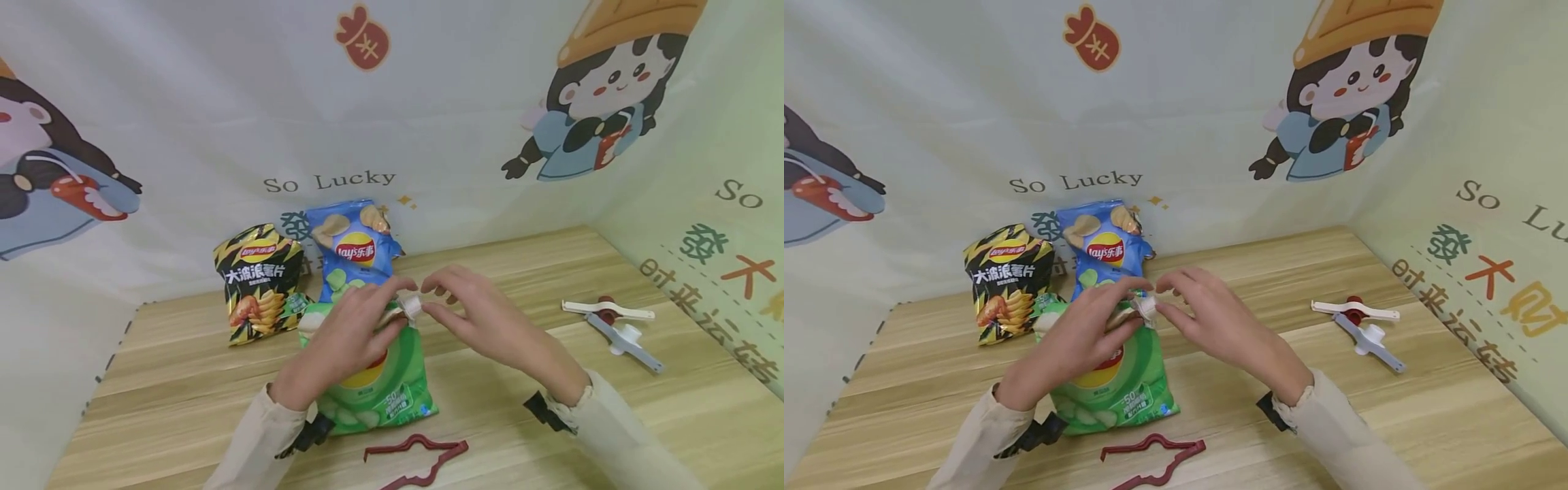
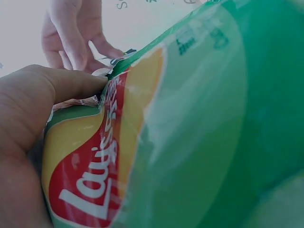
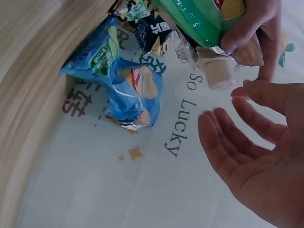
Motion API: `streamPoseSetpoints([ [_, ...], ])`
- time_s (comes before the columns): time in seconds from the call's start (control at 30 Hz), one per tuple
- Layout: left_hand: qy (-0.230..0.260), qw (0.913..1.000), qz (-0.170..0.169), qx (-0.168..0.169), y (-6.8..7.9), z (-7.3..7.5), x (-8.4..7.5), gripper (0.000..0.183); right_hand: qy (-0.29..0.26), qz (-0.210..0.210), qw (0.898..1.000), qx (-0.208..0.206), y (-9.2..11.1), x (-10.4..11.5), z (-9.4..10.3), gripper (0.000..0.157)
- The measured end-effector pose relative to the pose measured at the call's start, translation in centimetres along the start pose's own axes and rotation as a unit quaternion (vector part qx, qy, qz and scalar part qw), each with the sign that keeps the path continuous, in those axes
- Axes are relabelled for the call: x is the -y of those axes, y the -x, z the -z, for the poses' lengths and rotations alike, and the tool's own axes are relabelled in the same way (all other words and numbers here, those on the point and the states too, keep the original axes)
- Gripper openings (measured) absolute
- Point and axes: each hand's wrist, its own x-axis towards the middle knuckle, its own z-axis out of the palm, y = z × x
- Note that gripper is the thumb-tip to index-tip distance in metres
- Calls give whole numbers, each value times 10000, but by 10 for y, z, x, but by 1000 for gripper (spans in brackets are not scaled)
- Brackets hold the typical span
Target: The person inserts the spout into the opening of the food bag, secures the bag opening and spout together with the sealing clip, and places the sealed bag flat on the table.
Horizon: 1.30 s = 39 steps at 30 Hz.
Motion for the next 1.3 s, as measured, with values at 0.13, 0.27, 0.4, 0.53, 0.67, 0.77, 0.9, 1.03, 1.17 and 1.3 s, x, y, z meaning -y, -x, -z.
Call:
streamPoseSetpoints([
  [0.13,23,9999,-110,-75,0,3,2,36,239,388,9989,82,14,8,-4,8],
  [0.27,-23,9999,-86,-78,4,7,5,33,6,693,9929,971,38,12,-14,7],
  [0.4,-93,9999,39,-96,13,10,8,32,-145,669,9778,1979,57,12,-26,5],
  [0.53,-76,9997,117,-186,19,13,12,34,-241,783,9632,2562,71,9,-37,11],
  [0.67,-66,9998,94,-175,18,15,14,33,-282,1064,9562,2711,85,8,-45,11],
  [0.77,-99,9998,61,-148,16,16,15,32,-410,1254,9540,2693,92,10,-52,12],
  [0.9,-133,9998,43,-131,16,16,17,32,-152,1658,9476,2727,96,11,-60,14],
  [1.03,-115,9999,56,-111,15,16,19,32,449,1833,9427,2753,98,9,-64,19],
  [1.17,-76,9999,42,-111,14,16,20,33,554,1639,9492,2627,101,5,-65,12],
  [1.3,5,9999,30,-105,14,13,22,33,182,1300,9579,2553,104,2,-64,5],
])
